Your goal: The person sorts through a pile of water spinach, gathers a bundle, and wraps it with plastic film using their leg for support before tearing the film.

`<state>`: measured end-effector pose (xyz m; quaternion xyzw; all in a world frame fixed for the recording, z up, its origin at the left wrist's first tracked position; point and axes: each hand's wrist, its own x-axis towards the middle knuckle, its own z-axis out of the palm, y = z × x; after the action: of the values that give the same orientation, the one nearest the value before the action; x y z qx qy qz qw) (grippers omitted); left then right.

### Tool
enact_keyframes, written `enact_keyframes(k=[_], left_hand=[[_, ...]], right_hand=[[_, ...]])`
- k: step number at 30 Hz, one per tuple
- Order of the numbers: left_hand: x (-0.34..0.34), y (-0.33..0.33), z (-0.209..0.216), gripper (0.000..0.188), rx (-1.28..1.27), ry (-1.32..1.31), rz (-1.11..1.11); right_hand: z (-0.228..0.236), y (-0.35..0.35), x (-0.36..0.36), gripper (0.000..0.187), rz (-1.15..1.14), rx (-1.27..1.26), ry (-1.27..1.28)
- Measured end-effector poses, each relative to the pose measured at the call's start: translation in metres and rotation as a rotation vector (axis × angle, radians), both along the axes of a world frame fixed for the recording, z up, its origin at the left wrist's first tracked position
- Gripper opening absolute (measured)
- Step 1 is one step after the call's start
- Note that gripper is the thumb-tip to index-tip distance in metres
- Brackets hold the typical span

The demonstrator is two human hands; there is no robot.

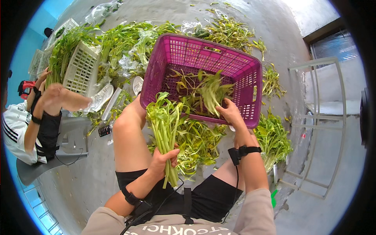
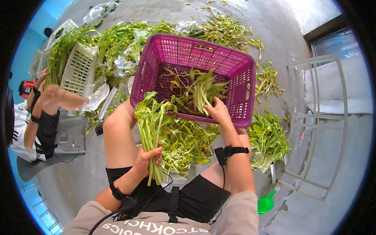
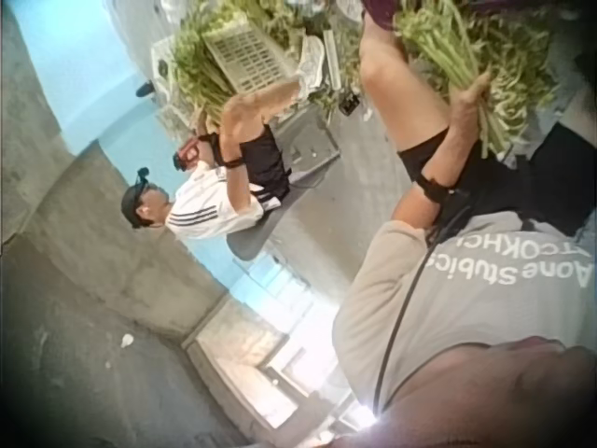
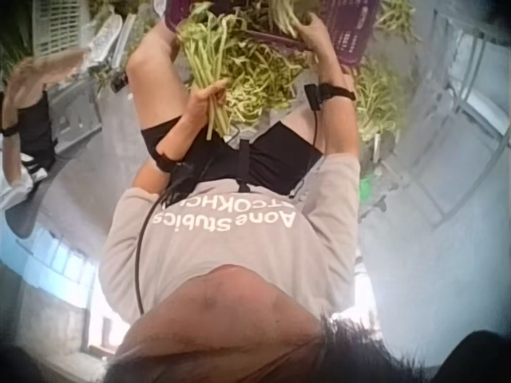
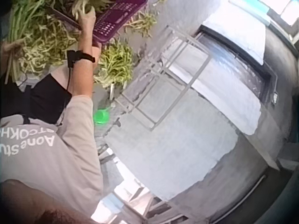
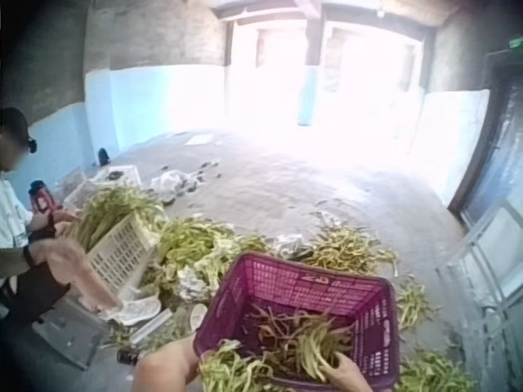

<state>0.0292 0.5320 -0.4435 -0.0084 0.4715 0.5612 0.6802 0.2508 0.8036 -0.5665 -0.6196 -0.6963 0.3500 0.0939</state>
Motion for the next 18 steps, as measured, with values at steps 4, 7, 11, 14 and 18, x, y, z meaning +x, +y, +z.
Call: enact_keyframes(k=[4, 7, 11, 14, 18], left_hand=[[0.005, -0.005, -0.008, 0.028, -0.014, 0.018, -0.055], [0.013, 0.002, -0.014, 0.031, -0.065, 0.104, -0.099], [-0.008, -0.014, -0.023, 0.033, -0.099, 0.231, -0.131], [0.004, -0.007, -0.021, 0.033, -0.06, 0.208, -0.17], [0.014, -0.01, -0.037, 0.034, -0.101, 0.343, -0.241]], right_hand=[[0.048, 0.021, 0.081, 0.05, -0.009, -0.16, 0.343], [0.07, 0.019, 0.172, 0.039, -0.3, -0.188, 0.48], [0.059, -0.037, 0.286, 0.033, -0.568, 0.01, 0.334], [0.013, -0.116, 0.402, 0.029, -0.729, 0.02, 0.181], [-0.044, -0.271, 0.501, 0.027, -0.618, -0.345, -0.36]])
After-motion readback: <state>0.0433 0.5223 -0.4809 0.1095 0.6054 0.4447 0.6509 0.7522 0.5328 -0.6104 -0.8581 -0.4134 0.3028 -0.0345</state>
